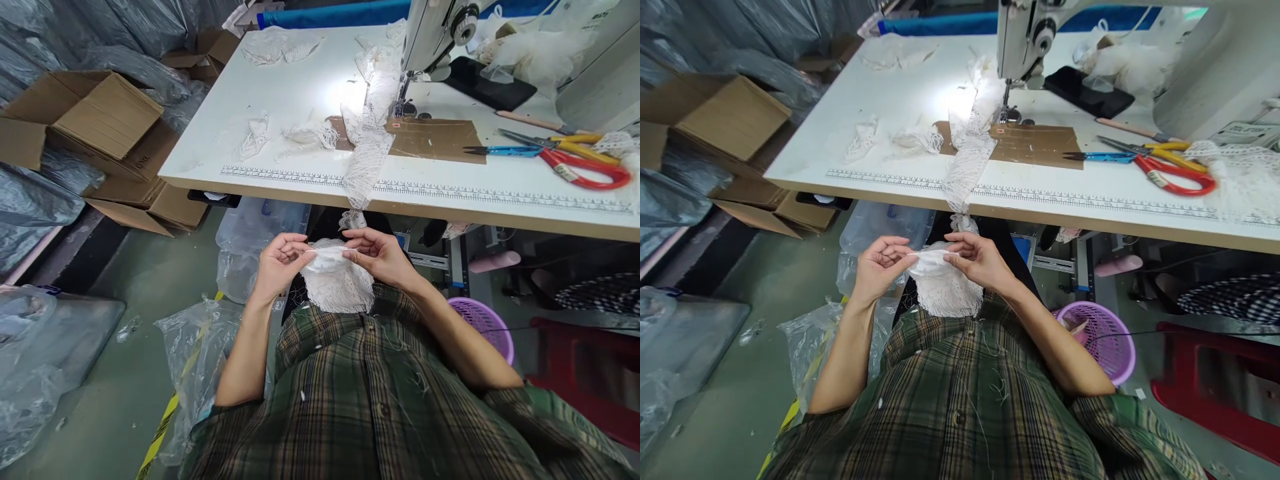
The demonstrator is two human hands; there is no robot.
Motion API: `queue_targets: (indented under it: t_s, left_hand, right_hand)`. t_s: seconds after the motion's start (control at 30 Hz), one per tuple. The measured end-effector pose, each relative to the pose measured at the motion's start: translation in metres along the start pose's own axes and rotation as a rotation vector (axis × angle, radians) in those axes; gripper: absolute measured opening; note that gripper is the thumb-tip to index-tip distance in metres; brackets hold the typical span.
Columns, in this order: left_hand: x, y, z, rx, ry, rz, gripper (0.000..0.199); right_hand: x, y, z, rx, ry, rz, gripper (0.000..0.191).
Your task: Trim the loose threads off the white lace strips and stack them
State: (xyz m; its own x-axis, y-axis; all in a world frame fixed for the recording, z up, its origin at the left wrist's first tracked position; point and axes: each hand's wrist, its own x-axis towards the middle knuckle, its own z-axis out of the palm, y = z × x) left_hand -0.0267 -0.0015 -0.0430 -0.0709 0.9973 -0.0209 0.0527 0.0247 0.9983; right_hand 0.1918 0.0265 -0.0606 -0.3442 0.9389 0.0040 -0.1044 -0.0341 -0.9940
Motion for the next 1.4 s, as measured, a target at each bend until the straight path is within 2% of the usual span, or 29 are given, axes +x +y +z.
queue_targets:
  t_s: [0.3, 0.63, 1.03, 1.4]
  left_hand:
    - [-0.003, -0.003, 0.002, 0.047, 0.012, 0.076, 0.041]
    - [-0.002, -0.009, 0.002, 0.005, 0.015, 0.065, 0.045]
    - [-0.002, -0.011, -0.003, -0.033, -0.018, 0.026, 0.044]
    - [0.001, -0.014, -0.005, -0.134, -0.017, -0.095, 0.048]
  right_hand:
    - [-0.001, 0.005, 0.002, -0.027, 0.041, -0.03, 0.04]
    - [-0.004, 0.012, 0.001, -0.019, 0.03, -0.028, 0.033]
    - [-0.002, 0.015, 0.005, -0.032, 0.034, -0.055, 0.034]
    - [0.001, 0.014, 0.006, -0.048, 0.071, -0.061, 0.037]
